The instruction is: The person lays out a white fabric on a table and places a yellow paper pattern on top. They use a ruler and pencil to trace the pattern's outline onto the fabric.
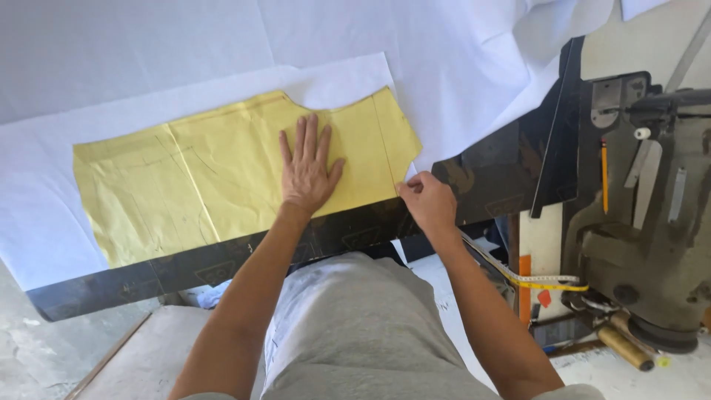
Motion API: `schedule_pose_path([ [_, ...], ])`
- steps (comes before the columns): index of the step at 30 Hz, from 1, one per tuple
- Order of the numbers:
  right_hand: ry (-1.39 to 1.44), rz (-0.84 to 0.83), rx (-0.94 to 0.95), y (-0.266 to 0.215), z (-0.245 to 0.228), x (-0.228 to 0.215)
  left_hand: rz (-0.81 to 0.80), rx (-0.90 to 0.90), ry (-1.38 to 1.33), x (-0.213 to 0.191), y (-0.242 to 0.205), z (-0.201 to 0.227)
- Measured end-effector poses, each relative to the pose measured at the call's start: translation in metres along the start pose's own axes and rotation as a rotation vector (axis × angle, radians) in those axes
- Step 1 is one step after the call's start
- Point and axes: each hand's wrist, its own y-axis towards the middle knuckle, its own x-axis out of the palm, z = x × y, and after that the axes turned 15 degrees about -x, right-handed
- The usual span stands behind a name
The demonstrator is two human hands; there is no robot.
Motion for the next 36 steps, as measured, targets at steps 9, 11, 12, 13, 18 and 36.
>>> schedule_pose_path([
  [9,-0.102,0.426,-0.487,0.006,0.023,-0.038,-0.067,0.024,0.086,-0.023,0.001,0.019],
  [11,-0.162,0.499,-0.457,0.009,0.042,-0.069,-0.086,-0.011,0.136,-0.023,0.0,0.016],
  [12,-0.191,0.517,-0.398,0.011,0.053,-0.081,-0.112,-0.021,0.12,-0.024,0.0,0.017],
  [13,-0.217,0.534,-0.338,0.013,0.064,-0.093,-0.139,-0.03,0.105,-0.025,0.001,0.017],
  [18,-0.264,0.132,-0.468,0.04,0.083,-0.138,-0.137,-0.064,0.077,-0.036,-0.002,0.019],
  [36,0.22,0.08,-0.244,-0.015,-0.011,-0.06,0.011,-0.016,-0.361,-0.024,-0.002,-0.011],
])
